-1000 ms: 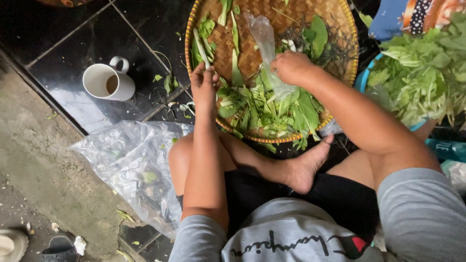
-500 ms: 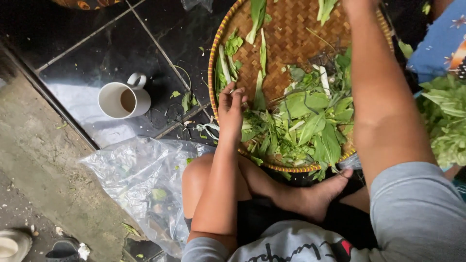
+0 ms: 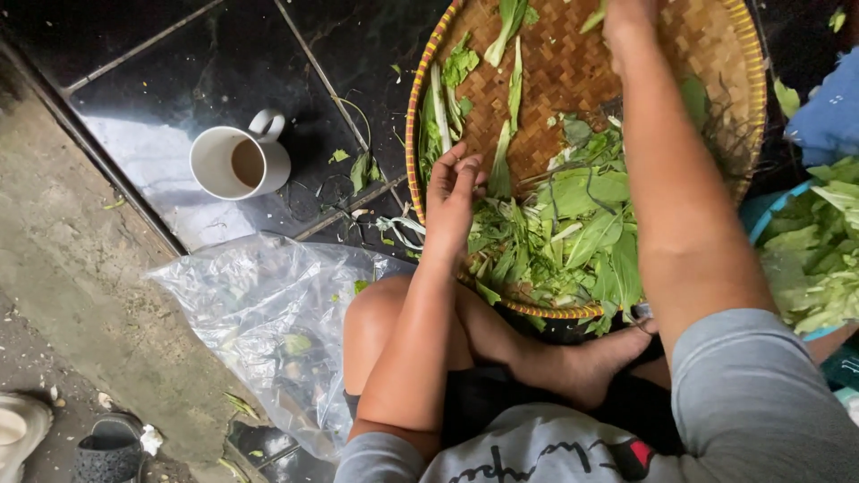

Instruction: The person sorts a variety of green leafy vegetables on a large woven tray by hand, picking up individual leaves and stems and placing them into a blue plastic bowl.

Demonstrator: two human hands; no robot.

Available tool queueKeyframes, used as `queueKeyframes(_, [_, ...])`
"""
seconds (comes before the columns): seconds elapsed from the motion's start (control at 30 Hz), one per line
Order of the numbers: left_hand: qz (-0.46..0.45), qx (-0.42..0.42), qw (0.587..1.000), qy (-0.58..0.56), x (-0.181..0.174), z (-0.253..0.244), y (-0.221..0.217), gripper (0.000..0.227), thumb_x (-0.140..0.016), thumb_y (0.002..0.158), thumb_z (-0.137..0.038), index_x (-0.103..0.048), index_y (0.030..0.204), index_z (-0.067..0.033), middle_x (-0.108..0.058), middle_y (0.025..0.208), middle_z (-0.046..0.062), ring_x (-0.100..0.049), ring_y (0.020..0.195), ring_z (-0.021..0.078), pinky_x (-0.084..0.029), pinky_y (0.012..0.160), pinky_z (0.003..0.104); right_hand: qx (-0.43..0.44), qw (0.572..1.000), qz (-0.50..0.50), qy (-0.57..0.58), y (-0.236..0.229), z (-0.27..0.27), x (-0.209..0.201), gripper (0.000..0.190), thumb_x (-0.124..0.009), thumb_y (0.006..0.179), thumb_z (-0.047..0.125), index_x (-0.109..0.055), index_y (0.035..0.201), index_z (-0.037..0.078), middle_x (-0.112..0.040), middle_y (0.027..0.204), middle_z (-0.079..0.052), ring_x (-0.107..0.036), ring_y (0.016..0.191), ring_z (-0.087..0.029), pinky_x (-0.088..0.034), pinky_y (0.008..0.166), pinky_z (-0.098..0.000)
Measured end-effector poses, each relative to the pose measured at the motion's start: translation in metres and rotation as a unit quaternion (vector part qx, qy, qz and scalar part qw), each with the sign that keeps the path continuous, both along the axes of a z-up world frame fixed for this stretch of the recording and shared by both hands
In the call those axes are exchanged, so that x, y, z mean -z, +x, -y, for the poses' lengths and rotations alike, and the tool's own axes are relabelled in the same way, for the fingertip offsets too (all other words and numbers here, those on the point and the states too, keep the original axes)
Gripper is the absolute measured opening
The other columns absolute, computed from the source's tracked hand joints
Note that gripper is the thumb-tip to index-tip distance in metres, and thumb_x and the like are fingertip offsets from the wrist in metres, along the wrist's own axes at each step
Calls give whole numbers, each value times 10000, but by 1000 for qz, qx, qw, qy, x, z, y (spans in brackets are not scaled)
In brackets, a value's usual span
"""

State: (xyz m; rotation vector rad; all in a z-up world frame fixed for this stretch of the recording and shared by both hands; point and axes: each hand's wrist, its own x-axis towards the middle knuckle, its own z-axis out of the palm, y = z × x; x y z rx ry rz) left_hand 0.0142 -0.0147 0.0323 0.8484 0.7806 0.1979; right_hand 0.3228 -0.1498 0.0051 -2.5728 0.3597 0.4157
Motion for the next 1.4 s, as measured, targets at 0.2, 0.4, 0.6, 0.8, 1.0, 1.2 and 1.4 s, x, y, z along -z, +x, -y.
queueKeyframes(0.2, [7, -13, 1000, 6, -1, -3, -5, 386, -627, 1038, -192, -567, 1392, -50, -704, 1190, 131, -670, 961, 162, -567, 811, 275, 26, 992, -30, 122, 1, -54, -13, 428, -549, 1048, 443, -547, 1336, 126, -581, 1167, -47, -532, 947, -184, -498, 734, -357])
queueKeyframes(0.4, [11, 11, 1000, -6, 3, -3, -1, 413, -637, 1037, -214, -560, 1411, -57, -704, 1200, 136, -680, 979, 176, -565, 817, 285, 63, 966, -90, 235, -18, -60, -10, 311, -497, 1065, 333, -553, 1308, 146, -603, 1076, -13, -543, 809, -102, -505, 627, -254])
queueKeyframes(0.6, [-13, 54, 997, -52, -8, -11, 1, 445, -584, 999, -196, -521, 1418, -60, -695, 1205, 87, -677, 977, 193, -572, 835, 346, 110, 926, -125, 340, -30, -66, -13, 235, -443, 1083, 223, -559, 1280, 165, -624, 985, 21, -554, 671, -21, -512, 521, -151])
queueKeyframes(0.8, [-8, 30, 998, -52, -4, -12, 0, 419, -610, 996, -198, -558, 1391, -65, -703, 1144, 47, -668, 930, 162, -532, 794, 294, -158, 986, 46, -20, -26, -83, 56, 629, -777, 926, 666, -648, 1265, 152, -707, 1214, -142, -674, 1082, -410, -578, 803, -515])
queueKeyframes(1.0, [33, -31, 996, -76, 6, -20, 0, 412, -599, 1008, -178, -543, 1394, -46, -690, 1255, 157, -656, 940, 151, -525, 761, 253, -254, 966, 15, -48, -34, -66, 4, 540, -745, 962, 523, -619, 1292, 114, -675, 1213, -172, -643, 1090, -418, -539, 863, -532])
queueKeyframes(1.2, [20, -43, 995, -90, -7, -23, -1, 416, -595, 1005, -201, -548, 1392, -55, -700, 1209, 136, -651, 930, 150, -498, 733, 247, -364, 928, -24, -80, -43, -20, -56, 444, -705, 1004, 352, -584, 1323, 68, -637, 1211, -208, -607, 1100, -428, -491, 934, -552])
queueKeyframes(1.4, [9, -34, 996, -81, -12, -22, -2, 428, -608, 991, -218, -563, 1391, -73, -708, 1246, 130, -674, 953, 153, -514, 769, 263, -473, 873, -65, -99, -57, -24, -72, 365, -663, 1046, 180, -548, 1354, 23, -599, 1208, -243, -570, 1109, -437, -443, 1006, -572])
